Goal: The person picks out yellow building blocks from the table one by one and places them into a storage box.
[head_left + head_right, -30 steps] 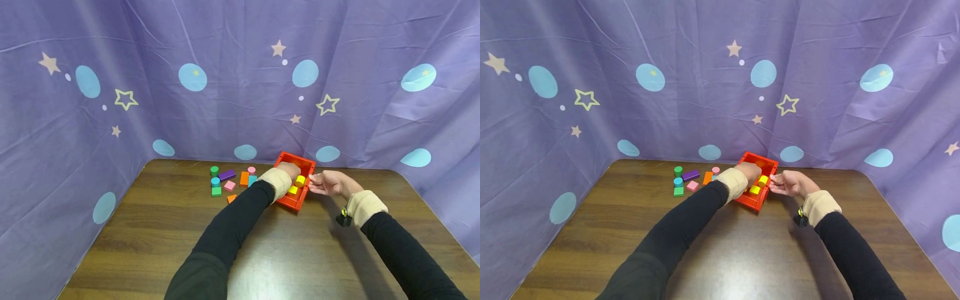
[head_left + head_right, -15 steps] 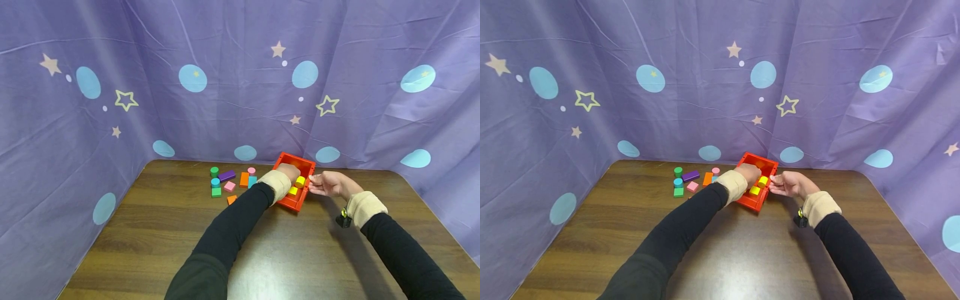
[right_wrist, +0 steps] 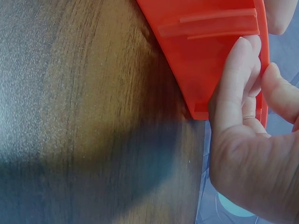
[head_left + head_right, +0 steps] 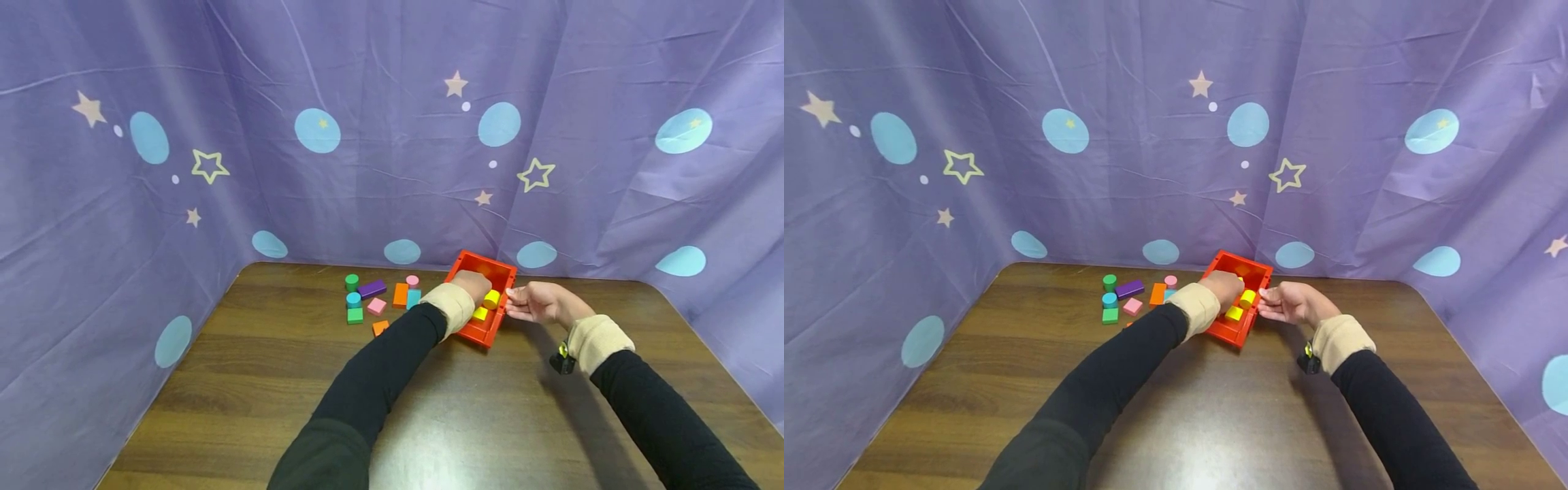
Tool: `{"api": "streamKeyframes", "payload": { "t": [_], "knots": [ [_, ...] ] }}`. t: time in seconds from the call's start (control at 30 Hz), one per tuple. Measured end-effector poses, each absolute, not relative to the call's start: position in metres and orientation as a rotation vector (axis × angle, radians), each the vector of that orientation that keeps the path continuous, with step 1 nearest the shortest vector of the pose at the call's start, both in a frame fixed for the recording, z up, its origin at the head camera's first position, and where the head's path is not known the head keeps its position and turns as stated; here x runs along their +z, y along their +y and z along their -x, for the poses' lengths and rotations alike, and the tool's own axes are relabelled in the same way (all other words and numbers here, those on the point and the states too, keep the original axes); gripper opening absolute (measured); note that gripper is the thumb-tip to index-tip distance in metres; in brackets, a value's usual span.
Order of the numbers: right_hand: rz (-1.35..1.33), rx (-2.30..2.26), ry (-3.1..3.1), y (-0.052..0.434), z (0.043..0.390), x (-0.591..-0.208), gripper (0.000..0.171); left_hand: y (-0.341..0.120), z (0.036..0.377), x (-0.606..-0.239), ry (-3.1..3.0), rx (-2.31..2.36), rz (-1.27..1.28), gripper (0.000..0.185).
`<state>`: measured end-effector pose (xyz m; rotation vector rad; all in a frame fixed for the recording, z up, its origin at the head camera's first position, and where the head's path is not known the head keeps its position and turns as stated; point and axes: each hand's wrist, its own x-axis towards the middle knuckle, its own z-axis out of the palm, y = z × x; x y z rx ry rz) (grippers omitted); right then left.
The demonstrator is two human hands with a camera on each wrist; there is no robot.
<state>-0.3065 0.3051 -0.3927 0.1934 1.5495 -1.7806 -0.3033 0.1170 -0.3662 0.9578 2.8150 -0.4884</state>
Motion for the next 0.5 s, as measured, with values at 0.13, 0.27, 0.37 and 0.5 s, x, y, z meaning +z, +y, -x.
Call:
{"api": "streamKeyframes", "payload": {
  "t": [0.13, 0.27, 0.37, 0.5],
  "knots": [
    [-0.187, -1.785, 1.553, 0.305, 0.306, -0.392, 0.038, 0.113, 0.298, -0.365, 2.853, -0.455, -0.977, 0.023],
    [-0.179, -1.783, 1.556, 0.305, 0.306, -0.392, 0.038, 0.108, 0.293, -0.361, 2.873, -0.421, -0.991, 0.021],
    [-0.175, -1.777, 1.559, 0.305, 0.306, -0.393, 0.038, 0.106, 0.292, -0.360, 2.865, -0.407, -0.994, 0.021],
    [-0.178, -1.775, 1.567, 0.305, 0.306, -0.393, 0.037, 0.105, 0.292, -0.359, 2.855, -0.398, -1.003, 0.021]
  ]
}}
